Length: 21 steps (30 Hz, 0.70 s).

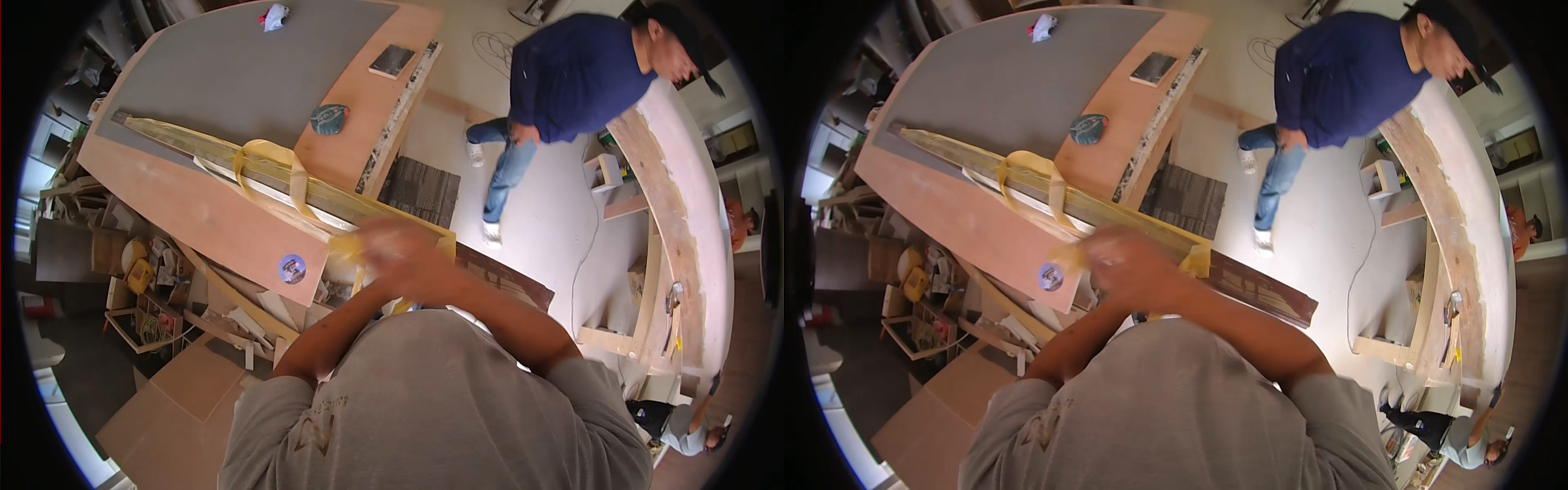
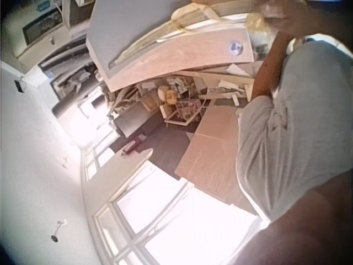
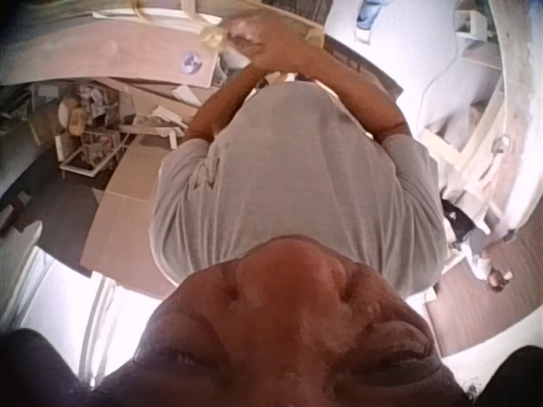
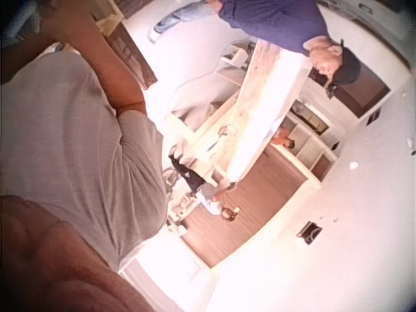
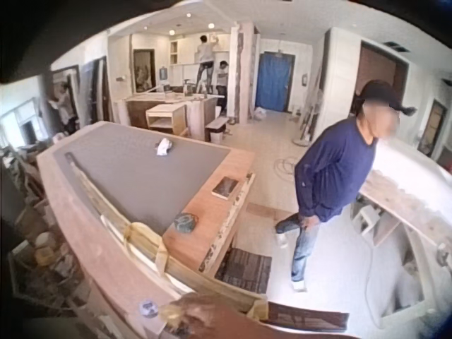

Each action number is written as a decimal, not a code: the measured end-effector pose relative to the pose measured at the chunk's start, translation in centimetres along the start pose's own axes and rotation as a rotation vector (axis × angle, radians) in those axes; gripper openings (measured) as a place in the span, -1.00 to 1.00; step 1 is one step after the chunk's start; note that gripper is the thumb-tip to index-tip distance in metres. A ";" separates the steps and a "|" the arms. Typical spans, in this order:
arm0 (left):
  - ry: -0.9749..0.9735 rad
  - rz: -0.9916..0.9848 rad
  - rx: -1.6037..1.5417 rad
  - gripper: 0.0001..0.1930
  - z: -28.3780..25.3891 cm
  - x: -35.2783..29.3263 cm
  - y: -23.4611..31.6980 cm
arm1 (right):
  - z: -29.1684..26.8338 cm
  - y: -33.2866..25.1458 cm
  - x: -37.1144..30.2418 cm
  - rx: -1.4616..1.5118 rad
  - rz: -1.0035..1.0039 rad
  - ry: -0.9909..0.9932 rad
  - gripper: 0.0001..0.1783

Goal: The recorder applies and adjusts a protective yellow film to a long wooden or composite furniture piece in a construction workshop.

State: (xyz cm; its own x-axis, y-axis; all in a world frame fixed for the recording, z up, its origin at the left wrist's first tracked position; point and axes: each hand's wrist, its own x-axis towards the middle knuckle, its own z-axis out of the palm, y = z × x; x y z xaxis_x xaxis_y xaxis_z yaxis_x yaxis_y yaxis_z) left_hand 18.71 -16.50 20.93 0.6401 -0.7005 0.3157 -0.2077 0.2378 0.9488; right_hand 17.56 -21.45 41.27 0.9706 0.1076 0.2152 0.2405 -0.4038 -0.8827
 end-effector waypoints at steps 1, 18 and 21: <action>-0.100 -0.131 0.027 -0.65 -0.1 0.9 0.5 | 3.0 -2.4 3.2 0.026 -0.400 0.006 -0.71; -0.215 -0.644 -0.429 -0.54 -2.2 1.1 1.5 | -8.5 15.7 -11.4 -0.663 0.670 -0.122 0.38; -0.295 0.017 0.473 -0.55 -2.1 -0.2 -3.3 | -7.9 16.1 -13.2 -0.538 0.845 -0.512 0.44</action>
State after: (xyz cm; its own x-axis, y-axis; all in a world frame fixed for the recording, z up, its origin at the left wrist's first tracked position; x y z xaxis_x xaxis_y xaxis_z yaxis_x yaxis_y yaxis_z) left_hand 20.83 -15.72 17.67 0.4135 -0.8741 0.2550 -0.5694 -0.0298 0.8215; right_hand 8.65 -36.52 27.51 0.7359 -0.0755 -0.6729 -0.4000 -0.8503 -0.3420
